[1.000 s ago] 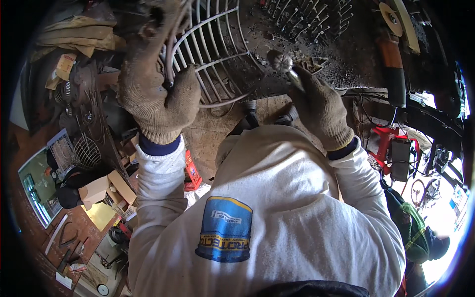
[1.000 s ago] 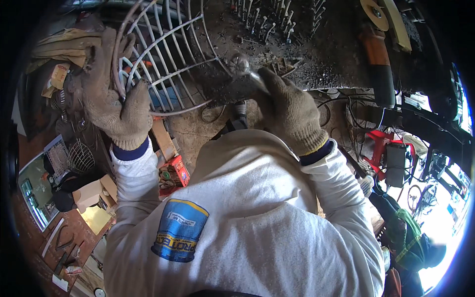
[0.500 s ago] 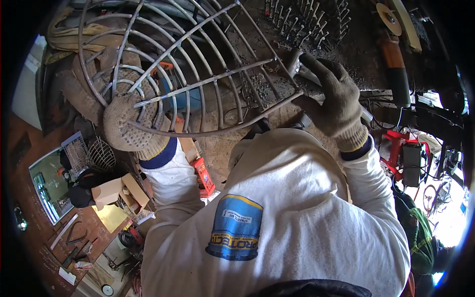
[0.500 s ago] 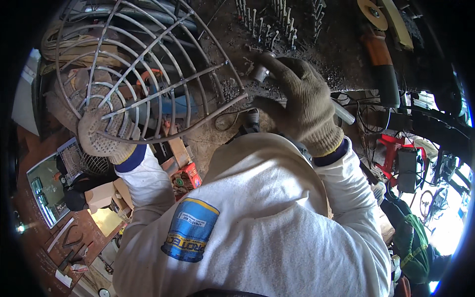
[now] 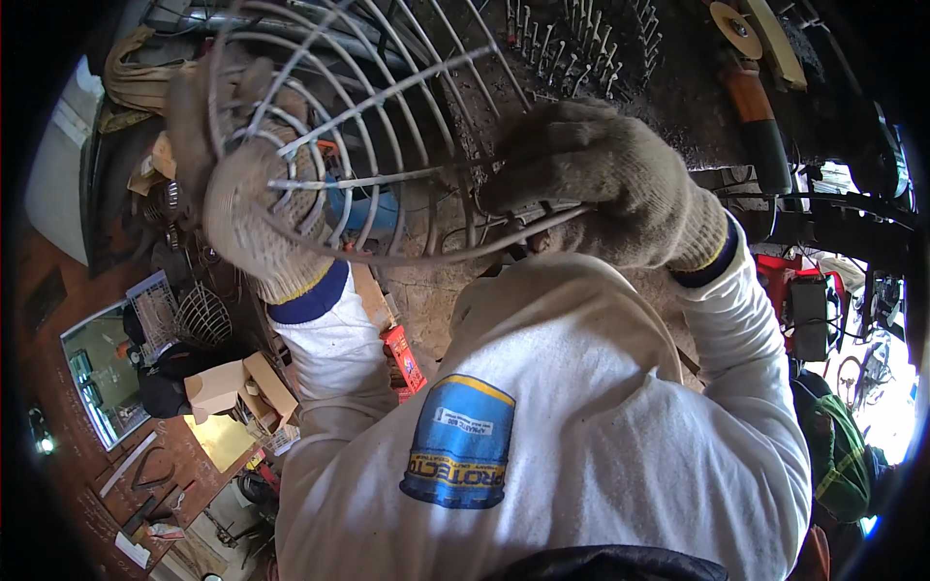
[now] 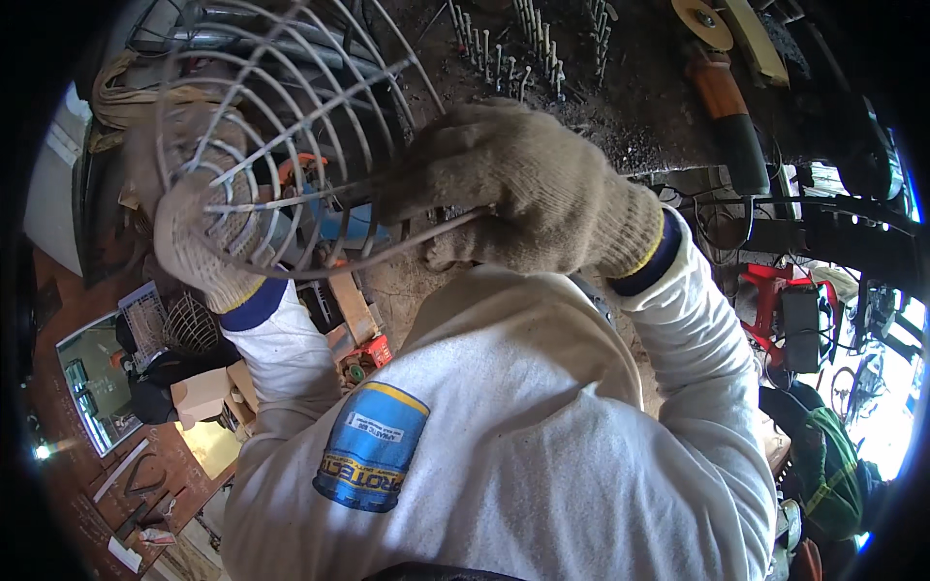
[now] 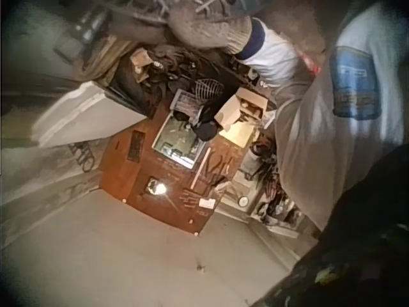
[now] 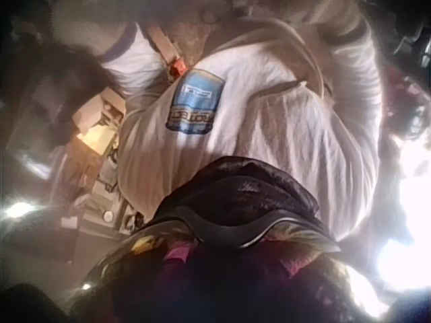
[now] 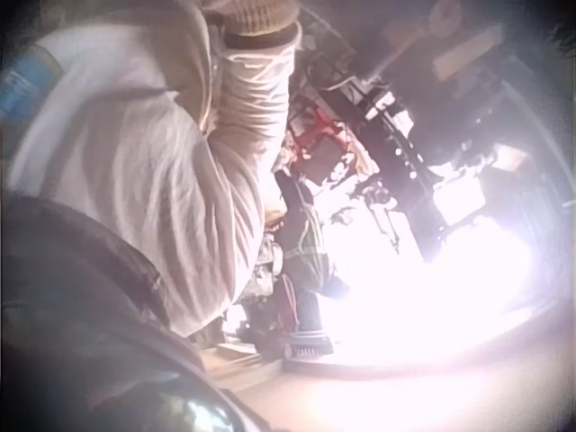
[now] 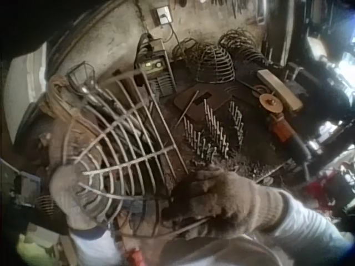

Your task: The person shapes a curved metal mesh structure by hand and with a hammer, then uses a handheld angle grinder to smooth or cut edges, resulting in sparks.

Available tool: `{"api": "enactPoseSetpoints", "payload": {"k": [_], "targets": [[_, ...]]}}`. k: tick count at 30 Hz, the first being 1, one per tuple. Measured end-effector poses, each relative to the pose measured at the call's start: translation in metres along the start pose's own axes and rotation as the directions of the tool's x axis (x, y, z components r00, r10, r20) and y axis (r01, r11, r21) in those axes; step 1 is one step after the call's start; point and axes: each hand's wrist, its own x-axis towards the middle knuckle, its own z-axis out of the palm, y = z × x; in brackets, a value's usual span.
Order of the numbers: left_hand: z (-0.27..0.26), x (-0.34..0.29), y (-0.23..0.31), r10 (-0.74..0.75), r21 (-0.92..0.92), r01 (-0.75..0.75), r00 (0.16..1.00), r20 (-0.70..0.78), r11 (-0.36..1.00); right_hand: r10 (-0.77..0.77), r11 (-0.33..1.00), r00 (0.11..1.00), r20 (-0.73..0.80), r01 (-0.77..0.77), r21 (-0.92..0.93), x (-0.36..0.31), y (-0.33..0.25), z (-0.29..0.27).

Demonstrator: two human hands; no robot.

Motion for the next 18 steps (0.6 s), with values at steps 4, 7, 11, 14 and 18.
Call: {"api": "enactPoseSetpoints", "payload": {"k": [4,7,11,14,18], "targets": [[0.045,0.034,-0.011,0.212,0.528,-0.029,0.934,-0.289,0.849,0.379,0.738,0.925,0.043,-0.330,0.589,-0.014,-0.009,0.009],[0.065,0.044,-0.025,0.158,0.619,0.240,0.841,-0.518,0.748,0.590,0.613,0.807,-0.009,-0.441,0.655,-0.030,-0.006,0.013],[0.041,0.042,-0.031,0.003,0.543,0.318,0.861,-0.508,0.777,0.750,0.332,0.660,-0.048,-0.312,0.890,-0.044,0.005,0.035],[0.025,0.043,-0.031,-0.099,0.573,0.388,0.877,-0.470,0.721,0.865,0.233,0.501,0.036,-0.465,0.854,-0.069,0.039,0.034],[0.030,0.041,-0.040,-0.128,0.519,0.438,0.840,-0.527,0.734,0.788,0.583,0.563,-0.251,-0.551,0.597,-0.016,-0.018,0.012]]}}
